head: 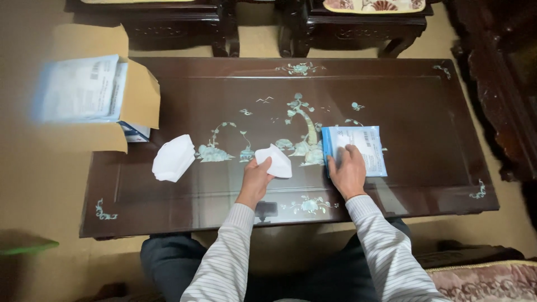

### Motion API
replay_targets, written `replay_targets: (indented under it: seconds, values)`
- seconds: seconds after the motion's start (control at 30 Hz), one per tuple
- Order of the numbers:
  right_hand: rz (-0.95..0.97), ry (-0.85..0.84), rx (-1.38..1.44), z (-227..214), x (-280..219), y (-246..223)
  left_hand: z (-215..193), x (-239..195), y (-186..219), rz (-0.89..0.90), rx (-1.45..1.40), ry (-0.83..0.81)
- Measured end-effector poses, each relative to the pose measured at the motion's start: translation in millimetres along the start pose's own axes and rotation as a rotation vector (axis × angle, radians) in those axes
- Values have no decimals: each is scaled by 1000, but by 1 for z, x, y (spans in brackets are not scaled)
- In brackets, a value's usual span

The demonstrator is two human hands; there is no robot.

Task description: Manually unfolding face masks and inserting them into individual plastic packaging sleeves.

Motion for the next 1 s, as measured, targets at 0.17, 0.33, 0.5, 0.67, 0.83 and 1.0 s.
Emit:
replay_targets:
  seconds: [0.17, 0.33, 0.5, 0.67, 0.83, 1.0]
  values:
    - [-30, 64, -42, 5, -2, 9, 2, -3, 1, 3, 5, -18]
    - [42, 10, -10, -1, -3, 9, 0, -2, 0, 8, 6, -70]
    - [239, -142, 137, 9, -10, 24, 13, -21, 4, 2, 39, -119]
    - [186, -181, 116, 12, -19, -23, 29, -3, -22, 30, 108, -203]
    - [128, -219, 239, 2, -25, -83, 5, 44, -40, 193, 639, -42]
    - [55, -175, 210, 11, -39, -120, 2, 25, -26, 245, 686, 11]
Point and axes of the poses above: each hand's wrist, its own x-axis towards the middle knuckle, its own z-axis out of the palm, y = z × x, the point moved 6 cm from there along x, towards the middle knuckle
